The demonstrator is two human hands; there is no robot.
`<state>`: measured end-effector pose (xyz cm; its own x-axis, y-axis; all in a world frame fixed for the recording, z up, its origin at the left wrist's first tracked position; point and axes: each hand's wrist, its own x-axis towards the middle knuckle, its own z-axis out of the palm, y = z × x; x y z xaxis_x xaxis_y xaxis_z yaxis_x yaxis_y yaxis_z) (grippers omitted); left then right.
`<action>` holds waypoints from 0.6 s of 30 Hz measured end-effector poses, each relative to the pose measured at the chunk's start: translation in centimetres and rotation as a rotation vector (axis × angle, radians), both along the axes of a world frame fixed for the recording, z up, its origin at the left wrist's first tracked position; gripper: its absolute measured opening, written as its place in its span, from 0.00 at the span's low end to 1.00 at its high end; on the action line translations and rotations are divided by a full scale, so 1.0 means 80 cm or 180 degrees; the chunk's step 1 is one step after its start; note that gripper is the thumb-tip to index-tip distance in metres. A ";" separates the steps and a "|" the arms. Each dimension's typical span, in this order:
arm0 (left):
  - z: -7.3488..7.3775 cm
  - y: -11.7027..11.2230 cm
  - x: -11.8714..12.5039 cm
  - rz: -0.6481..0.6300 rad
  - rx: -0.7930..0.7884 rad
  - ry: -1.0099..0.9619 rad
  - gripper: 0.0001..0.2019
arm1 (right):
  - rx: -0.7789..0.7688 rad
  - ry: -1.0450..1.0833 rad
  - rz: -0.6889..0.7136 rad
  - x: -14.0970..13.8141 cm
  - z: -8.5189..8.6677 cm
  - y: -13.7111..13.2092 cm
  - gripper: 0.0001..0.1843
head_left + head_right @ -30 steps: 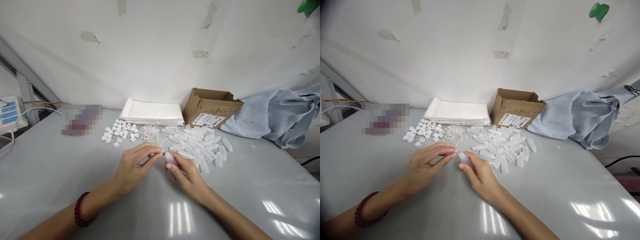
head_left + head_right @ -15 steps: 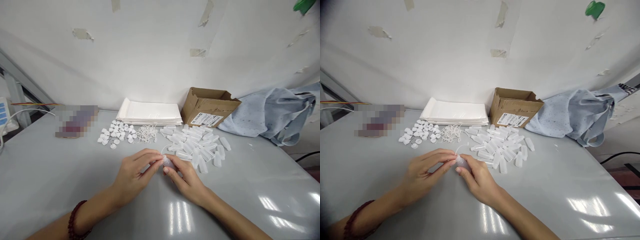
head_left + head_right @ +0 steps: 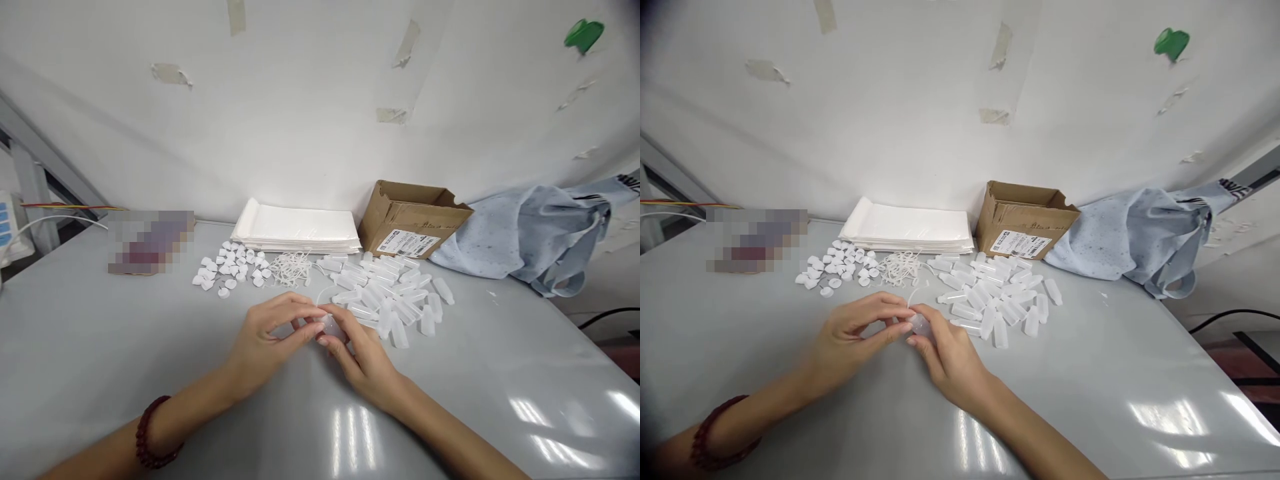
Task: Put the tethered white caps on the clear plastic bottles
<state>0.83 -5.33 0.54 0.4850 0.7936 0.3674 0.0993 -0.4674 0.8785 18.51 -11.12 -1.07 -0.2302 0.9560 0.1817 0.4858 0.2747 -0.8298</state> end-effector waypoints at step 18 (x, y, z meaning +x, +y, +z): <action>-0.015 0.001 0.003 0.0075 0.2348 0.0764 0.22 | -0.0971 0.1904 -0.0301 -0.015 0.005 0.002 0.17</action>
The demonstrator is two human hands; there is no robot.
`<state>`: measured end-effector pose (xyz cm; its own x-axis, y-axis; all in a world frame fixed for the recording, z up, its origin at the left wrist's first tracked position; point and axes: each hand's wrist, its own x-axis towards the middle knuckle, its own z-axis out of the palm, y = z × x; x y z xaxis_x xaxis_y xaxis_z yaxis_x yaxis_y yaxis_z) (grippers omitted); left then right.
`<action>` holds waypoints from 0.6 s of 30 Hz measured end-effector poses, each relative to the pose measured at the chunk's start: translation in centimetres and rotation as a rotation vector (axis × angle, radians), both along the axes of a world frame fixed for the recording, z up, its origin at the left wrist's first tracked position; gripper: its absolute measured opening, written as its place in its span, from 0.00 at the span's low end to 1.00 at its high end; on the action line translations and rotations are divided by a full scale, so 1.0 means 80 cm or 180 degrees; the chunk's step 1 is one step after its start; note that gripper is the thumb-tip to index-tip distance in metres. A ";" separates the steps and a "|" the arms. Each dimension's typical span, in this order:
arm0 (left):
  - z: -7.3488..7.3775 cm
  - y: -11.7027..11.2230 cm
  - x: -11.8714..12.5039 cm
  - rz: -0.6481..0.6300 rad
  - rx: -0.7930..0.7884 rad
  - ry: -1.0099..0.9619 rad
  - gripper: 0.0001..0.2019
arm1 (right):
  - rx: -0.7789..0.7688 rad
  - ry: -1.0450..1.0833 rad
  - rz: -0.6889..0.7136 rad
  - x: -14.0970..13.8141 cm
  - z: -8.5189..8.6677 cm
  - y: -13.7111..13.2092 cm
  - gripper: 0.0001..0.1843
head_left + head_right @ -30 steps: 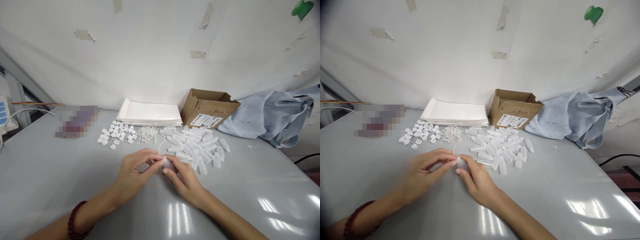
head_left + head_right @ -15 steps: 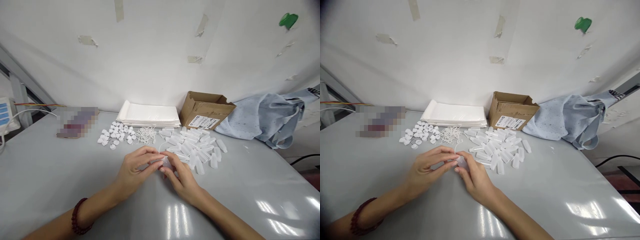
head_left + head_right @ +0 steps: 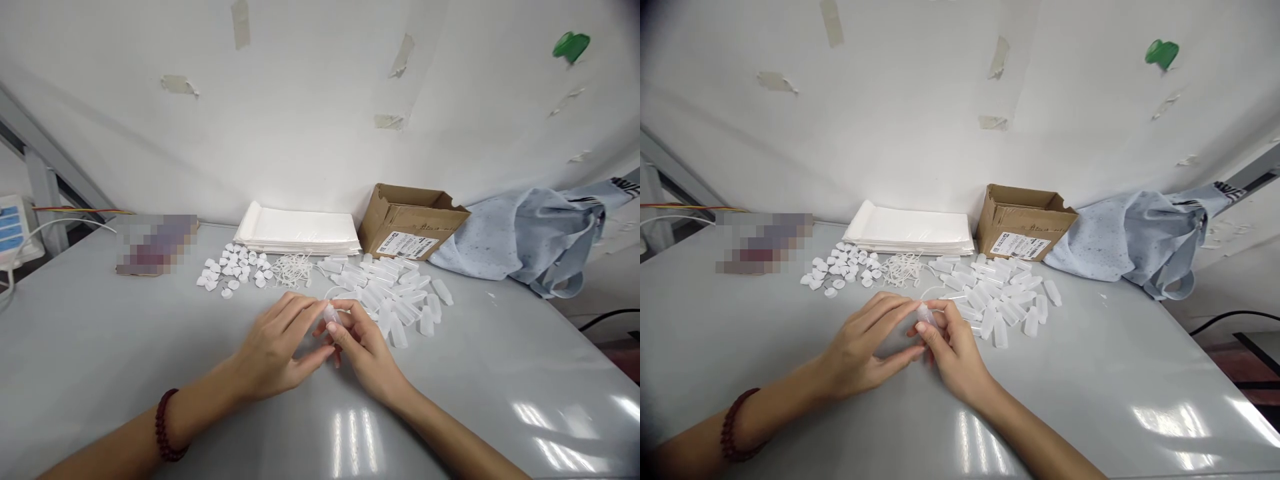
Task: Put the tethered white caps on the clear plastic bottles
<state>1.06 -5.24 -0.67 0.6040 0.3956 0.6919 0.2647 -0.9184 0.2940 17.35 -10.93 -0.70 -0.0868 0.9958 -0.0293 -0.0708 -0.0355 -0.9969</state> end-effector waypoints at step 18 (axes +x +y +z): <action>-0.007 0.003 0.008 0.0187 0.0518 0.0262 0.18 | -0.0142 0.0262 -0.0112 -0.007 -0.002 0.005 0.23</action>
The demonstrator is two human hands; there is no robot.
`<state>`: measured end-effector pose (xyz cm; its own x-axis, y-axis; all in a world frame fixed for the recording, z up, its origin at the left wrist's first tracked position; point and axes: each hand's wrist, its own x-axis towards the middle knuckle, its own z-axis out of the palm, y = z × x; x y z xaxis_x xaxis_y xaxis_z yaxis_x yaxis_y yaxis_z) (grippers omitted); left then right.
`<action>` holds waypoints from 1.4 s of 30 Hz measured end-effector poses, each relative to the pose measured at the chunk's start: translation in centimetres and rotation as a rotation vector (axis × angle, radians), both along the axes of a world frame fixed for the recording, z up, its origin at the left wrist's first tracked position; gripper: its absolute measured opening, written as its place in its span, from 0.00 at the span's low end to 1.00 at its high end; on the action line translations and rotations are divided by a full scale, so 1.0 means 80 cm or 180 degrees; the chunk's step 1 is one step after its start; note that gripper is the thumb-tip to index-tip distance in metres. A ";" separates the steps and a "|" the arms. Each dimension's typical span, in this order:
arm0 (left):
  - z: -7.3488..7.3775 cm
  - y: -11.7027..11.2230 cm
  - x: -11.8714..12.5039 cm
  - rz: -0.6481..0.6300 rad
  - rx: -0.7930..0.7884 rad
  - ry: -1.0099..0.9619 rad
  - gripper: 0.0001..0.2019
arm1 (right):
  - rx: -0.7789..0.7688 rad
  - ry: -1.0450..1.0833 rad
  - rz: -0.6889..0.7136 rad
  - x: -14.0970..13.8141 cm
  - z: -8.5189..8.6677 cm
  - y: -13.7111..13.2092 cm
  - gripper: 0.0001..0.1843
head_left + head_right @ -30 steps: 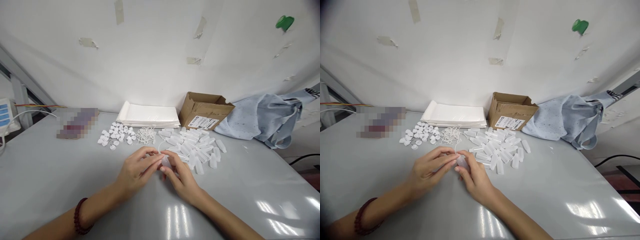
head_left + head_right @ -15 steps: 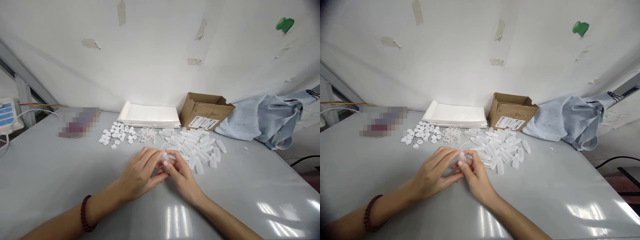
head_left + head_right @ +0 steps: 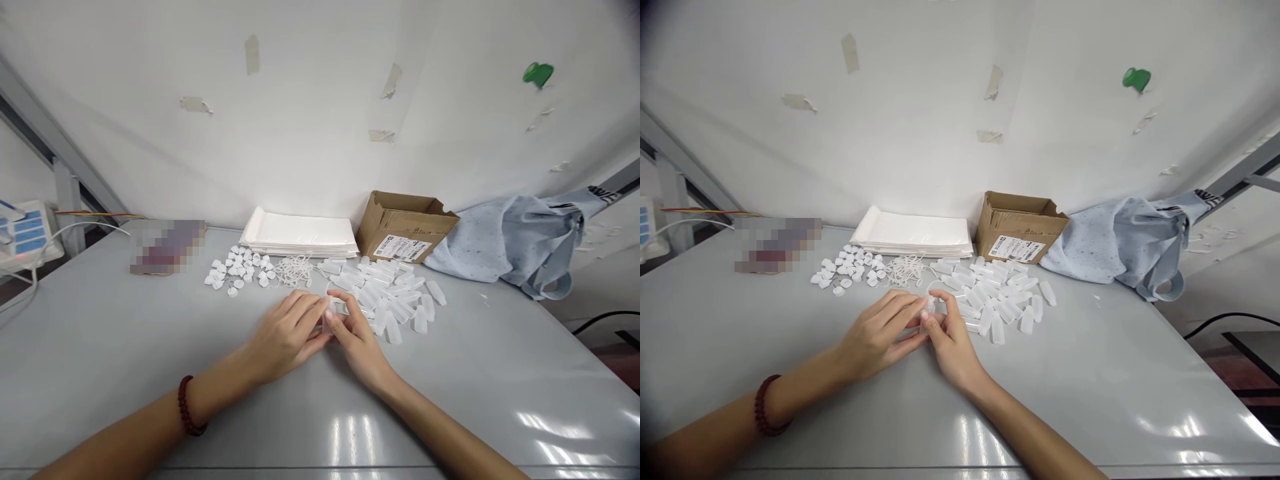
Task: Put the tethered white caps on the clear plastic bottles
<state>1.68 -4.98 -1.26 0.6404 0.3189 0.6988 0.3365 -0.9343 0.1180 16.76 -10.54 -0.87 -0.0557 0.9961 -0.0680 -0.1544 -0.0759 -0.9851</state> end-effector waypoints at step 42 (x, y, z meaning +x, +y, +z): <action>0.017 0.007 -0.103 0.0386 -0.1922 0.0850 0.22 | 0.0656 -0.1821 -0.0288 0.003 -0.017 -0.004 0.21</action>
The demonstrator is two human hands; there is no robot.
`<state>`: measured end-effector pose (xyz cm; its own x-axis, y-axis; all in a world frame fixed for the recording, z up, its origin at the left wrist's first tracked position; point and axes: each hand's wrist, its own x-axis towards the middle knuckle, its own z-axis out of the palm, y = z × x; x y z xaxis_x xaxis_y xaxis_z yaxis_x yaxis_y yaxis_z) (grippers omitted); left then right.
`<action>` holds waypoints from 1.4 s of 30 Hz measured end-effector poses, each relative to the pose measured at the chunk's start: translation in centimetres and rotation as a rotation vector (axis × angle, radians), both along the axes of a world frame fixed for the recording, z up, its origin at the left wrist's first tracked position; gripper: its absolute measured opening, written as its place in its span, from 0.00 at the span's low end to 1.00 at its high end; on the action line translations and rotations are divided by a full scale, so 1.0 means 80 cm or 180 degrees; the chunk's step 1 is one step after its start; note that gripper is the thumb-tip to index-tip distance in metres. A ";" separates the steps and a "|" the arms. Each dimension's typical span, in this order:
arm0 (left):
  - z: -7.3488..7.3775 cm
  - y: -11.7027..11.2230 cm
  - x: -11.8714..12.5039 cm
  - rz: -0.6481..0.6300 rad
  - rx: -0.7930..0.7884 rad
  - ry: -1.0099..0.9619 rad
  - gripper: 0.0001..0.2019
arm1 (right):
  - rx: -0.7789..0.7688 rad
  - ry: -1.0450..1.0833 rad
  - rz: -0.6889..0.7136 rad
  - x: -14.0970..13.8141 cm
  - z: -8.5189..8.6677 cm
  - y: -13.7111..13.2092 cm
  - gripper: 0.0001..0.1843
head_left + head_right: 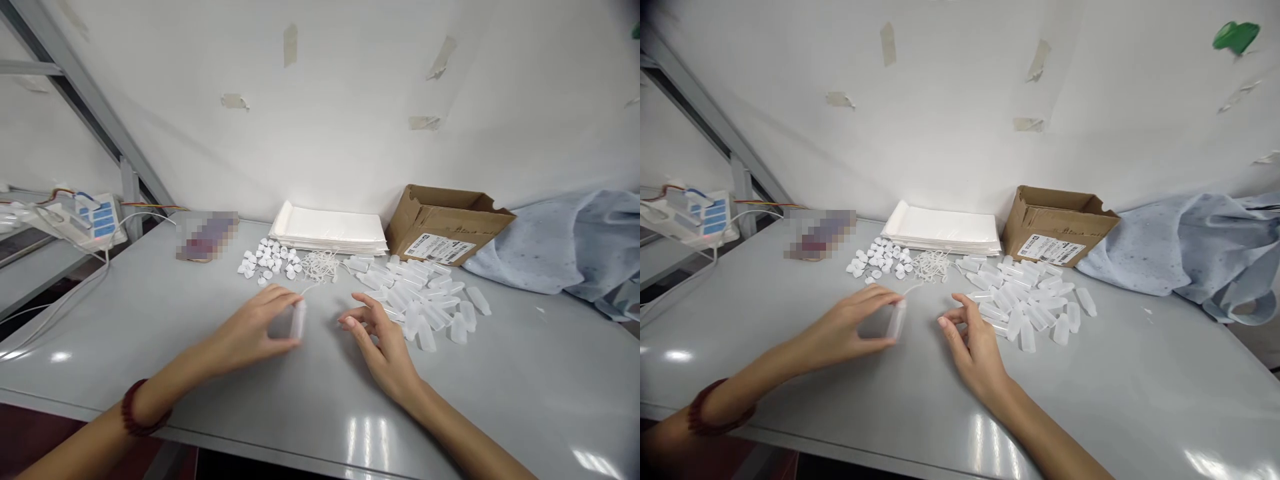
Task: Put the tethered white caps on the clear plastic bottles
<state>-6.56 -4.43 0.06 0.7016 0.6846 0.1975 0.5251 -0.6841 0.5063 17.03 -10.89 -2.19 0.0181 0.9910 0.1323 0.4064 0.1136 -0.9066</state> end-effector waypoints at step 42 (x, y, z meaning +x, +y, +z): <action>0.017 0.040 -0.104 0.0348 -0.0658 0.0809 0.25 | 0.0255 -0.0275 -0.0012 0.005 -0.005 0.005 0.19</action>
